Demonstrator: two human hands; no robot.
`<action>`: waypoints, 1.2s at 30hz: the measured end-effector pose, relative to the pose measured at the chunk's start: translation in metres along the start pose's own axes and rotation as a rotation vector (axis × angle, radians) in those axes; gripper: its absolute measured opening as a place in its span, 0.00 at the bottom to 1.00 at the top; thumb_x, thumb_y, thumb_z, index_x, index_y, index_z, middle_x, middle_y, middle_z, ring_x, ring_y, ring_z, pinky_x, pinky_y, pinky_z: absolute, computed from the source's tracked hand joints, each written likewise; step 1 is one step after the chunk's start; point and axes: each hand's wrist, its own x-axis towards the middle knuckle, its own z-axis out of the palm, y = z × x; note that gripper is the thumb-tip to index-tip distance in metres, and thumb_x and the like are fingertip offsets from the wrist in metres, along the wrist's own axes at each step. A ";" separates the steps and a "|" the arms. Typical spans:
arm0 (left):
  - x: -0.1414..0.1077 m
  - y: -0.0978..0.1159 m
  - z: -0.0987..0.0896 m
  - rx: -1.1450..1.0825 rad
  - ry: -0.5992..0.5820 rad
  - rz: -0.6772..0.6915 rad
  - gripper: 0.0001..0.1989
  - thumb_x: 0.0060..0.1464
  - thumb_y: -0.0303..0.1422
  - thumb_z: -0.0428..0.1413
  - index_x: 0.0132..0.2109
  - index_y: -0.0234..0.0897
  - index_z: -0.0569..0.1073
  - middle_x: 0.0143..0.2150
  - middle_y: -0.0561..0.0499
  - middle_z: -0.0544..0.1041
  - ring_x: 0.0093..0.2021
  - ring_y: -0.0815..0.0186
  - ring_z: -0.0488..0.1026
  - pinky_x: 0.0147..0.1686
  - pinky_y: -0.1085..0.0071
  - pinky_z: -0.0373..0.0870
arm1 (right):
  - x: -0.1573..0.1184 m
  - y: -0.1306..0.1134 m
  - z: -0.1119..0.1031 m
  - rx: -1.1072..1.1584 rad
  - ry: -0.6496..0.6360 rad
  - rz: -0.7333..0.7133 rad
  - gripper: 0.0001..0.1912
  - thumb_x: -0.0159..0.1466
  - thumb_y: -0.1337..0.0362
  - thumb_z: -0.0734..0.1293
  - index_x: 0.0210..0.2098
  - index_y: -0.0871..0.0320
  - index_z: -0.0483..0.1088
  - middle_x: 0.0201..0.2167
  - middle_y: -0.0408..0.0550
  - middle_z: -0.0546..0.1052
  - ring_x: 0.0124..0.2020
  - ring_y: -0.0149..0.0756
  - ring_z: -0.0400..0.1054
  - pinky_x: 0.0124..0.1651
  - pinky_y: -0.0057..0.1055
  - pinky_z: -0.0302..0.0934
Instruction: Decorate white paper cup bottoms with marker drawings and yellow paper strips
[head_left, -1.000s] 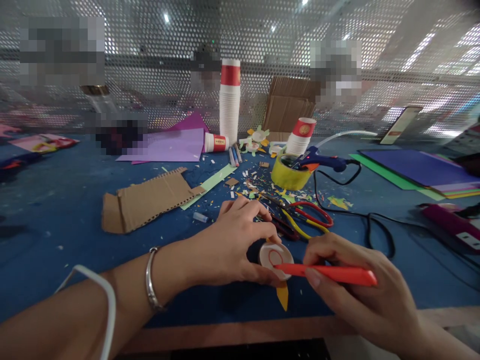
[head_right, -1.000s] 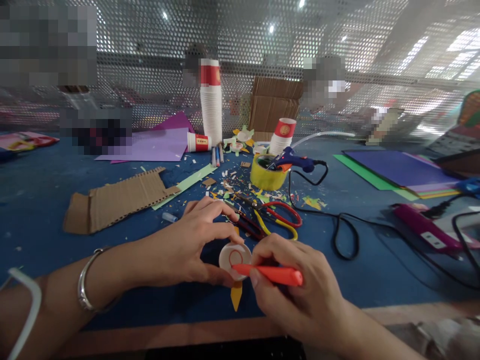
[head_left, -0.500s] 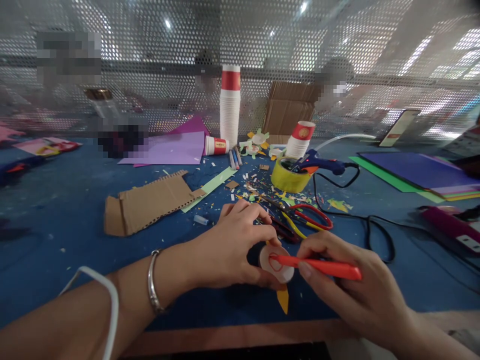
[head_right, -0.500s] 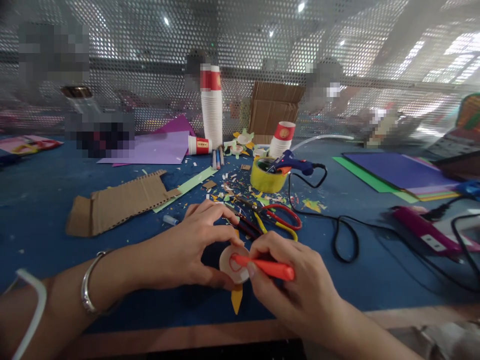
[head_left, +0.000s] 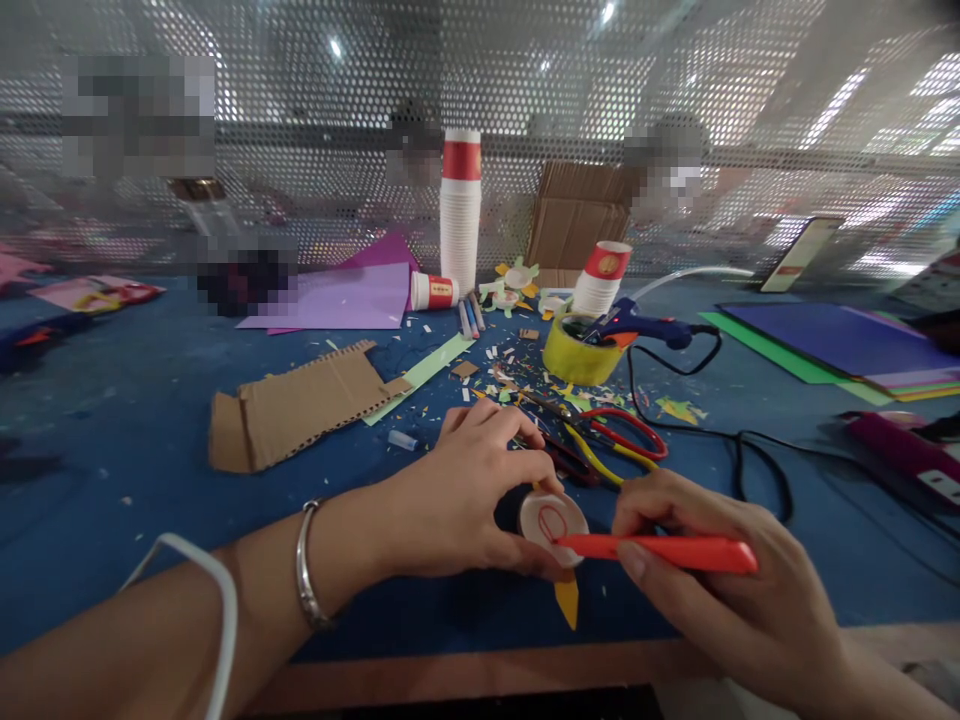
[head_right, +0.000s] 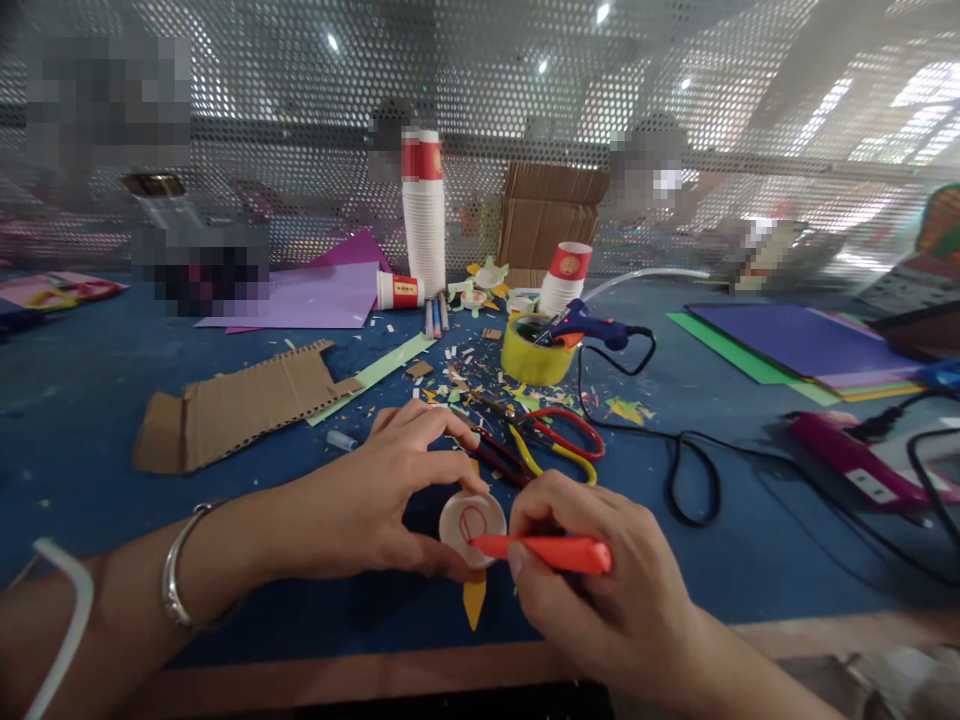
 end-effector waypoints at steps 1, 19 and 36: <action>0.000 0.000 0.000 0.003 0.000 0.001 0.21 0.47 0.53 0.65 0.44 0.48 0.78 0.54 0.47 0.67 0.56 0.51 0.61 0.55 0.51 0.56 | 0.000 0.000 0.000 -0.001 0.013 0.004 0.07 0.63 0.68 0.60 0.29 0.53 0.65 0.20 0.36 0.69 0.17 0.26 0.62 0.22 0.26 0.55; 0.000 0.001 -0.001 0.035 -0.014 -0.002 0.22 0.45 0.51 0.66 0.45 0.46 0.78 0.55 0.46 0.68 0.57 0.51 0.60 0.56 0.51 0.56 | 0.005 0.006 0.002 -0.024 0.015 -0.078 0.06 0.64 0.70 0.62 0.32 0.53 0.65 0.21 0.36 0.71 0.18 0.26 0.64 0.21 0.24 0.56; 0.000 0.000 0.000 0.022 -0.007 0.014 0.23 0.45 0.51 0.66 0.46 0.47 0.78 0.55 0.46 0.68 0.57 0.50 0.61 0.56 0.50 0.57 | 0.002 -0.003 0.000 -0.044 0.062 0.078 0.08 0.64 0.64 0.62 0.29 0.53 0.67 0.21 0.39 0.72 0.15 0.28 0.60 0.26 0.29 0.60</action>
